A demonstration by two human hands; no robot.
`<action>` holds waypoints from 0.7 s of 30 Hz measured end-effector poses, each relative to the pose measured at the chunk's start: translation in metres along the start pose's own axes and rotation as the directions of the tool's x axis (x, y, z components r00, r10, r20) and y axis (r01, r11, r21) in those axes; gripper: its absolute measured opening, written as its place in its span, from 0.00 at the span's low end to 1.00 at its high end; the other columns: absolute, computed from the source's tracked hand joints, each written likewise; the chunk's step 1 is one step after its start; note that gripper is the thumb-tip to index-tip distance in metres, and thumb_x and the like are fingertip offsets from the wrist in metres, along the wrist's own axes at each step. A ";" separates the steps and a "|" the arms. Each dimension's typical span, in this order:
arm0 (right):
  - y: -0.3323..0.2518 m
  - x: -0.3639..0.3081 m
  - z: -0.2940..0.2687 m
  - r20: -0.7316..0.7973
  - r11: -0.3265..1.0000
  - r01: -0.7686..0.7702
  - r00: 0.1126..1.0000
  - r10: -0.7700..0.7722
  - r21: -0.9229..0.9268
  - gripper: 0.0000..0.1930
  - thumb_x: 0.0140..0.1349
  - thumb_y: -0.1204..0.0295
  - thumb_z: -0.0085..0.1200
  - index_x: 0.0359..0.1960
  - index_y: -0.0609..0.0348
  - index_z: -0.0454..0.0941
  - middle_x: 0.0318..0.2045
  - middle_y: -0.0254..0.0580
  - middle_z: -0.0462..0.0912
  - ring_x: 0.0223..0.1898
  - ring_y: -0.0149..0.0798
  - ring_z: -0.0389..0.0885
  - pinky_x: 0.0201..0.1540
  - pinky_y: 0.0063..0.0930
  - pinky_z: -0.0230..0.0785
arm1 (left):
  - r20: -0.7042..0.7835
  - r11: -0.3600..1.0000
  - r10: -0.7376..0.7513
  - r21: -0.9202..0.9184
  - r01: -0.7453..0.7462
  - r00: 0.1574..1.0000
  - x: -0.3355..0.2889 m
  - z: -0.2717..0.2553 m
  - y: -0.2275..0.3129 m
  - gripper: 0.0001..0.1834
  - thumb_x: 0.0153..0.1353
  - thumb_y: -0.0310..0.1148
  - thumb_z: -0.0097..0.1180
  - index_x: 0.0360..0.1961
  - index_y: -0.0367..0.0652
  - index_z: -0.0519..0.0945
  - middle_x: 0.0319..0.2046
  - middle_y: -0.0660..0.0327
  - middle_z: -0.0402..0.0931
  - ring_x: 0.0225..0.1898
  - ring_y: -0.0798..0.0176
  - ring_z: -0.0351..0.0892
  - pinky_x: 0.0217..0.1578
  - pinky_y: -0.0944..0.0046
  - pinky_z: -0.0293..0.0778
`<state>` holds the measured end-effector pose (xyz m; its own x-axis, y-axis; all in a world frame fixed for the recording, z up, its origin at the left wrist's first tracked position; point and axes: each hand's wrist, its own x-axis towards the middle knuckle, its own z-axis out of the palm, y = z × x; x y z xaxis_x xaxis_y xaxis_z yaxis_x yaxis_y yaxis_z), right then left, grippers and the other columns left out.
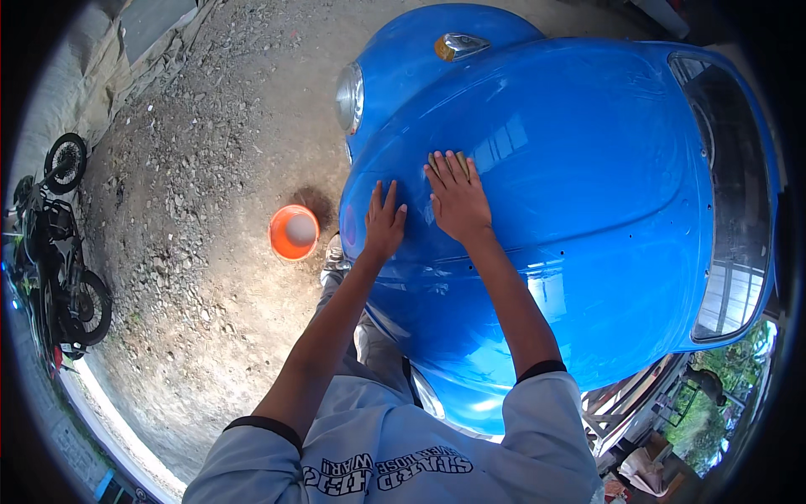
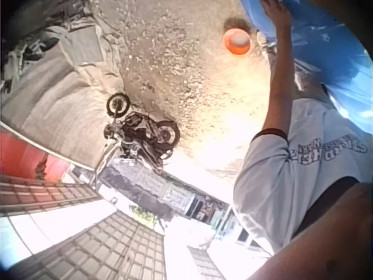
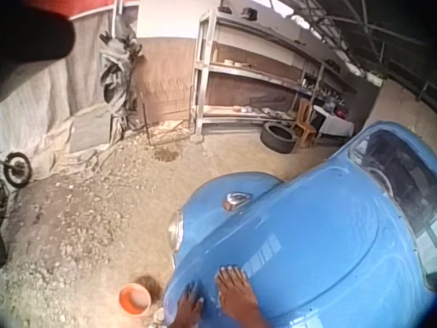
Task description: The person sands the hood and fender of a car using sandpaper, repeatedly dipping the sandpaper into a bucket of water.
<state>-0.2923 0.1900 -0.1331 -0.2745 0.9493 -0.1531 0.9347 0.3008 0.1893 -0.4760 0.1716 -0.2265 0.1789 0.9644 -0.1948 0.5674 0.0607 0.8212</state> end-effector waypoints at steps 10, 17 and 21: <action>-0.024 0.159 0.031 0.097 0.996 0.083 0.992 -0.079 -0.034 0.28 0.75 0.60 0.39 0.76 0.49 0.59 0.77 0.39 0.56 0.79 0.44 0.48 0.80 0.47 0.35 | 0.096 0.993 -0.065 -0.093 0.074 0.993 0.084 -0.059 -0.054 0.30 0.75 0.44 0.45 0.74 0.45 0.63 0.74 0.40 0.54 0.76 0.36 0.51 0.72 0.43 0.52; 0.011 0.218 0.024 0.093 0.958 0.139 0.982 -0.167 0.251 0.29 0.73 0.69 0.45 0.75 0.53 0.59 0.71 0.47 0.68 0.73 0.49 0.64 0.75 0.44 0.56 | 0.042 0.982 -0.049 -0.182 0.056 0.998 0.130 -0.114 -0.099 0.23 0.75 0.39 0.46 0.64 0.36 0.70 0.65 0.41 0.67 0.67 0.38 0.66 0.66 0.49 0.65; 0.083 0.271 -0.021 -0.044 0.872 -0.061 0.995 0.095 0.486 0.30 0.73 0.72 0.45 0.76 0.50 0.56 0.71 0.47 0.68 0.68 0.53 0.71 0.63 0.44 0.73 | 0.019 0.976 0.035 -0.213 -0.030 0.999 0.196 -0.119 -0.085 0.21 0.76 0.37 0.44 0.65 0.40 0.70 0.63 0.41 0.66 0.65 0.38 0.68 0.63 0.50 0.68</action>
<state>-0.2936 0.4744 -0.1386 -0.1945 0.9766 -0.0915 0.9416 0.1597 -0.2966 -0.5846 0.3862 -0.2705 0.2138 0.9608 -0.1762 0.3771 0.0852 0.9222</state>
